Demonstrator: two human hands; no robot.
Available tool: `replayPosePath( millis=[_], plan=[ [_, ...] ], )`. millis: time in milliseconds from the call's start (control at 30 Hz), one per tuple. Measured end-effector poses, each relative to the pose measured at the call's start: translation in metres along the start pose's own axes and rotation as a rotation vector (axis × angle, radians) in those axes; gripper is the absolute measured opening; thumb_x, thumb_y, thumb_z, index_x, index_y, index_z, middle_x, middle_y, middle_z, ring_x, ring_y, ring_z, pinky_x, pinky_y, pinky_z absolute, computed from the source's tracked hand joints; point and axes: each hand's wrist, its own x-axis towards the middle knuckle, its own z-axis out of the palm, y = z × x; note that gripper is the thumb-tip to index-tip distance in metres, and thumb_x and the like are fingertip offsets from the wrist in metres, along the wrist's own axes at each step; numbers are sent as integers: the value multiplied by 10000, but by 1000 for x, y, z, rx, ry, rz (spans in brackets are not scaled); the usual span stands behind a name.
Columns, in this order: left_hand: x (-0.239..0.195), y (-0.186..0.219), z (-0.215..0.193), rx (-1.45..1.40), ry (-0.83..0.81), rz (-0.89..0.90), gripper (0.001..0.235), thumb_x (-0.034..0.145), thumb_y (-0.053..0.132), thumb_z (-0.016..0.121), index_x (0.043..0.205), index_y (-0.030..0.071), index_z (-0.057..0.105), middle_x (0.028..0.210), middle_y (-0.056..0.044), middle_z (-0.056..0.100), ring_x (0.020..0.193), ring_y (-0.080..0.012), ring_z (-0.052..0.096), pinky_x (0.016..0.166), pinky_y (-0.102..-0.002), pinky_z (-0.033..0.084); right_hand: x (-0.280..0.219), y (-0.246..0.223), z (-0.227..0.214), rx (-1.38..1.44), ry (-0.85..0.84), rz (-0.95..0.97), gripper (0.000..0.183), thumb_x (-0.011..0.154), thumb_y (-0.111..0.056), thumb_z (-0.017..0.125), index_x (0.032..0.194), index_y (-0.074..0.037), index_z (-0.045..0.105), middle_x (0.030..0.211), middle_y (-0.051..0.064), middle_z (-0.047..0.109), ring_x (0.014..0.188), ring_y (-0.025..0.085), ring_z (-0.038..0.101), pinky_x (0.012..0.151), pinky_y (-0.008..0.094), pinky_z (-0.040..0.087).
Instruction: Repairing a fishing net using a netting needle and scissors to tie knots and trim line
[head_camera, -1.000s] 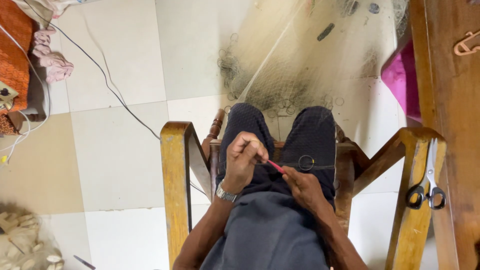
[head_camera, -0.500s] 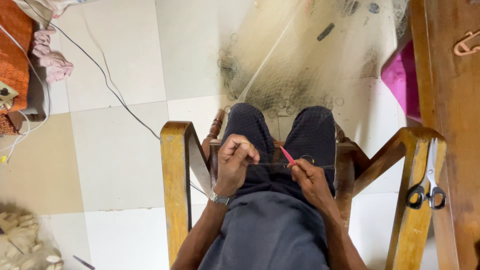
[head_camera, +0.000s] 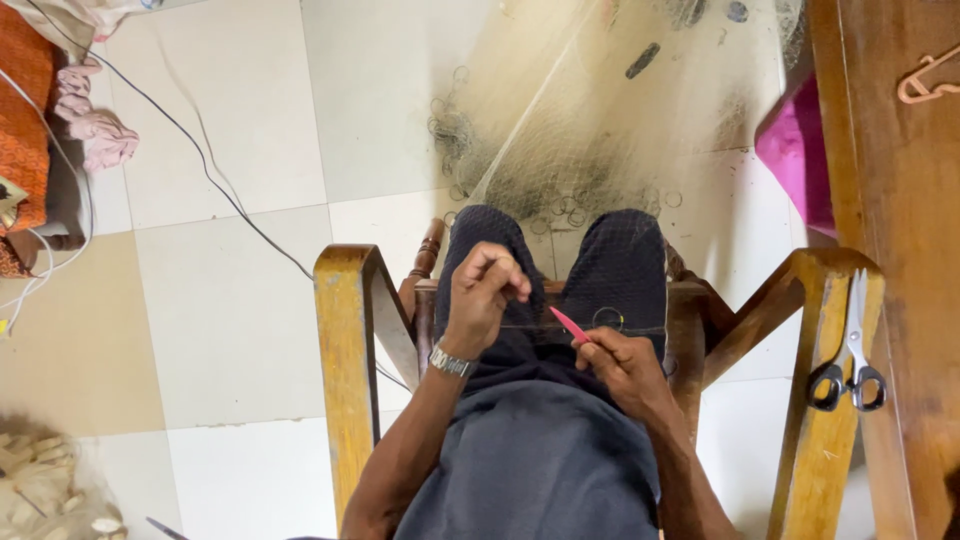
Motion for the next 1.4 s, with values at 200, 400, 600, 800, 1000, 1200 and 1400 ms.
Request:
replayPosePath(
  millis=[200, 400, 600, 800, 1000, 1200, 1400],
  plan=[
    [-20, 3, -19, -33, 68, -38, 46, 870, 9, 504, 824, 15, 507, 606, -138, 525, 541, -222, 617, 462, -271, 521, 2, 3, 3, 125, 19, 6, 120, 818, -58, 566, 795, -50, 683, 513, 39, 611, 412, 88, 486, 396, 231, 416],
    [-13, 13, -12, -62, 15, 32, 58, 888, 6, 485, 835, 16, 504, 611, -127, 519, 558, -218, 619, 477, -262, 523, 3, 8, 8, 33, 1, -56, 102, 792, -50, 605, 838, -64, 695, 558, 71, 650, 460, 152, 570, 449, 274, 467],
    [-17, 26, 12, -77, -113, 104, 77, 878, -4, 494, 804, -23, 494, 569, -153, 512, 502, -218, 590, 453, -260, 516, 3, 15, 4, -138, 26, -54, 103, 800, -83, 614, 862, -91, 696, 583, 85, 666, 548, 229, 642, 539, 342, 501],
    [-32, 29, -3, -55, -122, 129, 82, 874, -9, 511, 810, -58, 498, 576, -187, 518, 511, -249, 592, 456, -296, 523, 3, -2, -1, 160, 31, 52, 199, 867, -105, 521, 744, -57, 669, 468, 16, 503, 430, 79, 433, 416, 209, 380],
    [-29, 26, -4, -53, -92, 174, 86, 886, 3, 503, 812, -40, 501, 584, -162, 526, 525, -225, 599, 457, -272, 521, 6, 14, 4, 5, 51, -1, 155, 860, -116, 548, 787, -73, 678, 516, 47, 539, 488, 110, 462, 449, 252, 403],
    [-21, 29, 12, -33, -153, 205, 91, 884, -12, 499, 801, -49, 503, 572, -172, 536, 514, -216, 594, 463, -266, 525, 2, 21, 15, -137, 187, -89, 134, 825, -125, 611, 701, -85, 640, 514, 109, 526, 433, 226, 511, 427, 308, 405],
    [-22, 12, 3, -9, -60, 106, 54, 874, -10, 517, 822, -24, 511, 587, -144, 530, 525, -217, 607, 460, -276, 526, -5, 49, 19, -180, 295, -98, 246, 812, -199, 644, 583, -130, 585, 452, 58, 480, 390, 190, 465, 388, 286, 366]
  ],
)
